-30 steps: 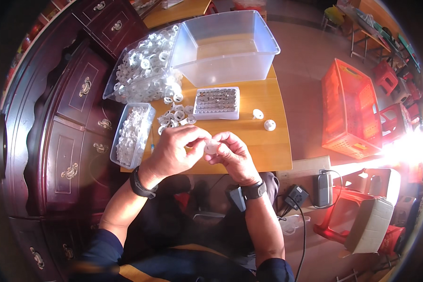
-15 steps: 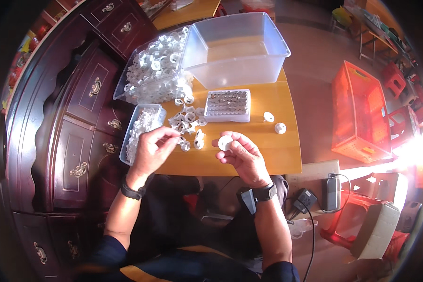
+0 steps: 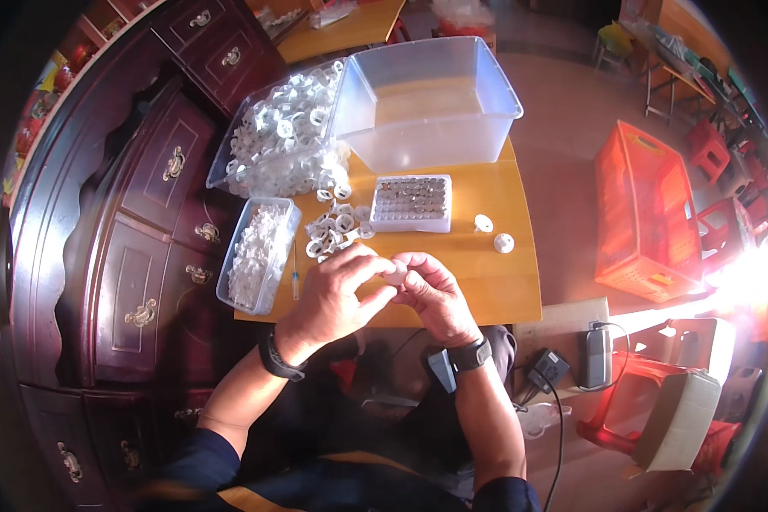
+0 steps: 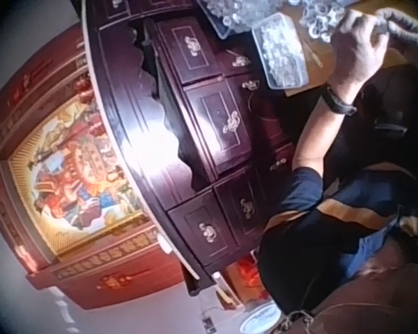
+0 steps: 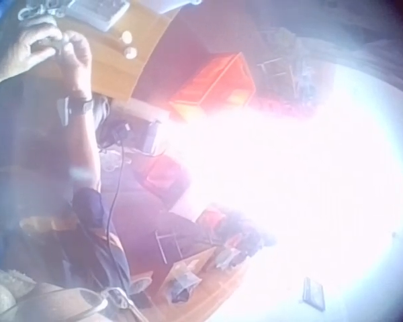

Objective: Manually assembling small white circular electronic or mechanical components by inserting wires and small parts.

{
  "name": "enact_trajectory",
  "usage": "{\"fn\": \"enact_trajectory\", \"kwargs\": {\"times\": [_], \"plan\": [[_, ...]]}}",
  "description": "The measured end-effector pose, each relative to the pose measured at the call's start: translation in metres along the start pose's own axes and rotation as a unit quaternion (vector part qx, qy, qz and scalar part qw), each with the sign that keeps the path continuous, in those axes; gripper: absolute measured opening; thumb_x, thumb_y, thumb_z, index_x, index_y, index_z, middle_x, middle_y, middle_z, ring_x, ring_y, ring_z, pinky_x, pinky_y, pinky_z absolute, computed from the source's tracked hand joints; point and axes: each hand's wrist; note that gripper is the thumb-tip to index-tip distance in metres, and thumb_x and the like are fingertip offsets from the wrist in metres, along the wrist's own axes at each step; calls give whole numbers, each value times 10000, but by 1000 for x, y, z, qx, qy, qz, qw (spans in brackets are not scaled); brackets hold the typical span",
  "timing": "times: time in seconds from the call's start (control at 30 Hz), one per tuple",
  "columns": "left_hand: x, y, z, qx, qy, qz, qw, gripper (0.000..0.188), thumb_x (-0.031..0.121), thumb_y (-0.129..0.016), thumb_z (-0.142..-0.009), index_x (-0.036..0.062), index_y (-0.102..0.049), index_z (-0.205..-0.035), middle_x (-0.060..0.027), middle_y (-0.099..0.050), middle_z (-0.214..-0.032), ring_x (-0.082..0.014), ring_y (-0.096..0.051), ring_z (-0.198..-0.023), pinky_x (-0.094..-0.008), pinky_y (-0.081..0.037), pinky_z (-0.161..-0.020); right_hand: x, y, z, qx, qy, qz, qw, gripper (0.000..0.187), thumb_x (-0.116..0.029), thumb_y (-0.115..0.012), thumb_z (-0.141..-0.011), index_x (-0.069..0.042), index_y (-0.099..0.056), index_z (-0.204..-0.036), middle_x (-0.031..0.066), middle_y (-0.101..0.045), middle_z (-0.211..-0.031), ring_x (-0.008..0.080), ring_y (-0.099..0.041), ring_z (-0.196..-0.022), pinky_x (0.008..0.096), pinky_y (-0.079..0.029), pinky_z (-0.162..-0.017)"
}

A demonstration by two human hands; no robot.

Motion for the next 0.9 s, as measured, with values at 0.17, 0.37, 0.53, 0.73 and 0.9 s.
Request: {"fn": "enact_trajectory", "kwargs": {"times": [0.17, 0.37, 0.53, 0.73, 0.9], "plan": [[4, -19, 0, 31, -12, -50, 998, 230, 77, -756, -783, 126, -662, -988, -41, -613, -871, -242, -656, -781, -362, -560, -647, 1, 3, 2, 4, 29, -4, 1000, 227, -91, -594, -1000, -51, -611, -1222, 63, -657, -1177, 182, -637, -1087, 378, -547, -945], [3, -27, 3, 40, -23, -45, 998, 242, 79, -736, -781, 109, -631, -996, -38, -597, -907, -237, -651, -798, -360, -550, -643, -3, 2, 6, -7, 36, -5, 999, 229, -82, -602, -993, -56, -617, -1220, 77, -662, -1186, 192, -642, -1088, 381, -544, -947], [4, -19, -4, -20, -8, -15, 1000, 203, 88, -702, -781, 97, -559, -924, -60, -554, -882, -267, -627, -795, -397, -535, -623, -2, 7, 10, -3, 24, 24, 999, 222, -87, -602, -995, -51, -623, -1213, 75, -681, -1155, 182, -658, -1053, 355, -549, -917], [-4, -27, 0, 6, -37, 13, 999, 150, 60, -684, -809, 89, -542, -845, -65, -538, -801, -277, -609, -722, -393, -505, -594, -3, 3, 8, 25, 3, 27, 999, 223, -110, -613, -995, -47, -626, -1209, 54, -682, -1130, 157, -657, -1032, 337, -547, -911], [-13, -24, 8, 30, -63, 90, 994, 137, -6, -669, -833, 57, -579, -915, -85, -568, -796, -294, -614, -714, -384, -511, -606, 1, 1, 3, 16, 23, 16, 999, 241, -149, -564, -1024, -51, -597, -1242, 92, -660, -1195, 156, -656, -990, 321, -544, -917]]}}
Point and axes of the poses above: each hand's wrist, its own z-axis away from the middle knuckle, its own y-axis out of the back of the hand, x = y × z
